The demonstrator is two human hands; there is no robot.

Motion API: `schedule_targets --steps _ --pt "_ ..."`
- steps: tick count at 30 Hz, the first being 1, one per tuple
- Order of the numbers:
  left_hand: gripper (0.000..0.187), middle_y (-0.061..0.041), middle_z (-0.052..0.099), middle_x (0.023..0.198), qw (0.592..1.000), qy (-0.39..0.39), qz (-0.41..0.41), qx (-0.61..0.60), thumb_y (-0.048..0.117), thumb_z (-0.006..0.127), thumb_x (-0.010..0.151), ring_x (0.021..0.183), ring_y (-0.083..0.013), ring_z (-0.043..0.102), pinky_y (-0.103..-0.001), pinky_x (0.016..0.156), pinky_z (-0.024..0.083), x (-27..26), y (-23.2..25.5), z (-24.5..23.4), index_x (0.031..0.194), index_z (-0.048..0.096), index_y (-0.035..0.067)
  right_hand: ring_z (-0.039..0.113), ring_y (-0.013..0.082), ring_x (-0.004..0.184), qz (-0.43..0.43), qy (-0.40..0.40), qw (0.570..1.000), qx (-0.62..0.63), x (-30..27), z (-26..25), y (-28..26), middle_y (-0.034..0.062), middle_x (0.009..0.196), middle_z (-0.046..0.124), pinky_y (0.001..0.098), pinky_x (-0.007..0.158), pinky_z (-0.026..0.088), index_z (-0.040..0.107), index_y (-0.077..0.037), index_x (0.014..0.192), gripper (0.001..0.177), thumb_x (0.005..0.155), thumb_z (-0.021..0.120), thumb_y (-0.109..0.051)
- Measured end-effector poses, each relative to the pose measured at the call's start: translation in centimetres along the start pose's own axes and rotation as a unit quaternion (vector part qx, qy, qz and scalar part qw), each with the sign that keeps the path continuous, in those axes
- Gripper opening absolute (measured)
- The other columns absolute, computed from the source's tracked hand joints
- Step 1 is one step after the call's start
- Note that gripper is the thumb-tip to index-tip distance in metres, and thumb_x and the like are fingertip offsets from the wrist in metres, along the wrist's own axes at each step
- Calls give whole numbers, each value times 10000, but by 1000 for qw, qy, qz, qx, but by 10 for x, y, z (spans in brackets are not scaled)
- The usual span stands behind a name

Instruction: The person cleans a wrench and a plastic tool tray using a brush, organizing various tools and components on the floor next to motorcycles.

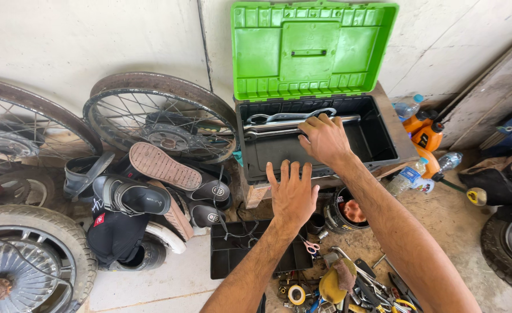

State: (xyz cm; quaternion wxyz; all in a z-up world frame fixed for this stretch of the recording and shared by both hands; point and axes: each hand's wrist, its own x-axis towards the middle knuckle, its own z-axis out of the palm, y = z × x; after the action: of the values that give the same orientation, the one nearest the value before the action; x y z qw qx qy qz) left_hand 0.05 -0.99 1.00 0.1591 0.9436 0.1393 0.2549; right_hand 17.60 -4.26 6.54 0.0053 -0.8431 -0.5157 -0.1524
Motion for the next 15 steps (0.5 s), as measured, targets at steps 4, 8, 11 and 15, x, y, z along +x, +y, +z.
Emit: schedule_targets --steps 4,8,11,15 --pt "575 -163 564 1277 1000 10 17 -21 362 756 882 1331 -368 446 -721 1158 142 0 7 -10 1333 584 50 645 263 1088 -8 67 998 4 -24 -31 6 53 1125 727 527 872 483 743 -111 1124 296 873 738 -269" --pt "560 -156 563 1271 998 38 48 -25 343 771 853 1322 -360 448 -705 1149 176 -2 14 -24 1303 600 58 645 250 1061 12 52 999 5 -55 -62 11 32 1064 729 499 847 484 738 -121 1116 269 893 729 -273" --pt "549 -146 566 1260 995 60 75 -37 334 785 830 1318 -359 454 -683 1150 201 -5 18 -34 1273 607 63 644 245 1038 20 61 998 3 -80 -81 12 26 1043 726 483 825 482 740 -126 1122 270 889 729 -262" --pt "545 -140 571 1253 988 80 123 -55 313 802 805 1306 -362 464 -615 1136 279 -13 20 -42 1250 610 65 643 243 998 19 62 998 -14 -117 -106 10 16 1057 719 478 815 481 743 -123 1111 270 869 731 -243"
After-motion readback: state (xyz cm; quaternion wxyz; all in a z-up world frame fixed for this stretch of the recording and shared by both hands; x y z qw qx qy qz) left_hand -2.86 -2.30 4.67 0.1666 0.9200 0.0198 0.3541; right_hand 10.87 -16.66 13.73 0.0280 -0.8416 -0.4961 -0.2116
